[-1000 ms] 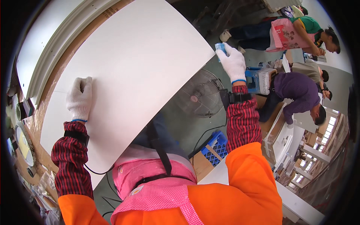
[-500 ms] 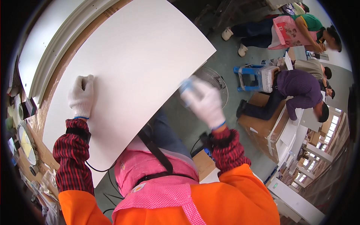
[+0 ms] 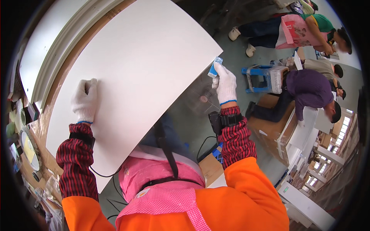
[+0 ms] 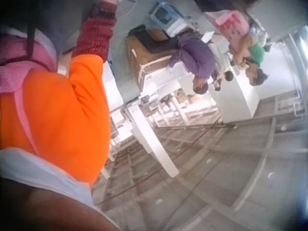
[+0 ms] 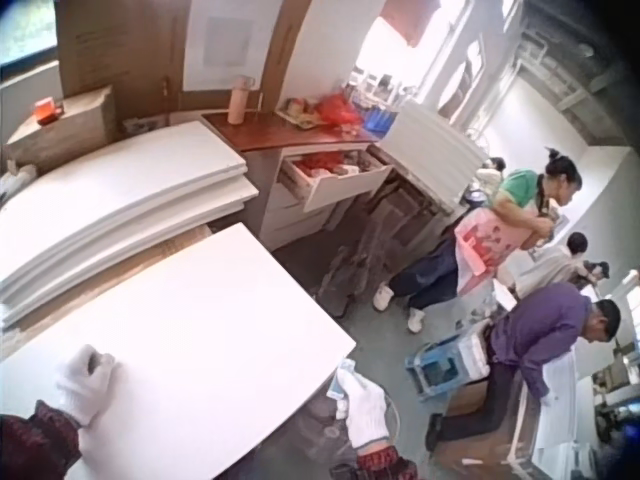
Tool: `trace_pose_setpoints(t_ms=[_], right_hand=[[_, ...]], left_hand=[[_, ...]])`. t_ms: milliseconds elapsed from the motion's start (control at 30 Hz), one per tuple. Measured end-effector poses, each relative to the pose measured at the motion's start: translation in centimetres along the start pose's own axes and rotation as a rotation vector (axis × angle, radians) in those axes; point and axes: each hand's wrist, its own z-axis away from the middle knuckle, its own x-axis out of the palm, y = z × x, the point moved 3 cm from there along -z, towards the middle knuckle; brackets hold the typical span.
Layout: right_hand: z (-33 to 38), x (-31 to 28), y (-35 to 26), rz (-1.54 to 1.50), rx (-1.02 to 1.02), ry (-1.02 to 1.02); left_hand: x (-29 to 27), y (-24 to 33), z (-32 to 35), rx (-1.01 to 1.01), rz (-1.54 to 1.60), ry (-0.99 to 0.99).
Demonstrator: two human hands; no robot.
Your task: Sanding the edges and corners of white furniture panels with a hand-held sanding block.
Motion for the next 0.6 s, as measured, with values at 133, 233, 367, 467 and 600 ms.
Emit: trace_pose_setpoints(t_ms=[133, 233, 367, 467, 600], right_hand=[[4.8, 1.9, 1.3, 0.035, 0.041, -0.041], [8.9, 3.3, 3.3, 0.063, 0.083, -0.119], [13.8, 4.9, 5.7, 0.130, 0.118, -0.249], [17.5, 6.3, 6.7, 0.275, 0.024, -0.348], [21.8, 8.0, 8.2, 0.476, -0.055, -0.906]], left_hand=[[0.0, -0.1, -0.1, 0.010, 0.000, -0.011], [0.0, -0.1, 0.0, 0.022, -0.006, -0.005], [0.1, -0.6, -0.3, 0.058, -0.033, 0.007], [0.0, -0.7, -0.4, 0.071, -0.038, -0.003], [0.3, -0.7, -0.3, 0.097, -0.022, 0.007]])
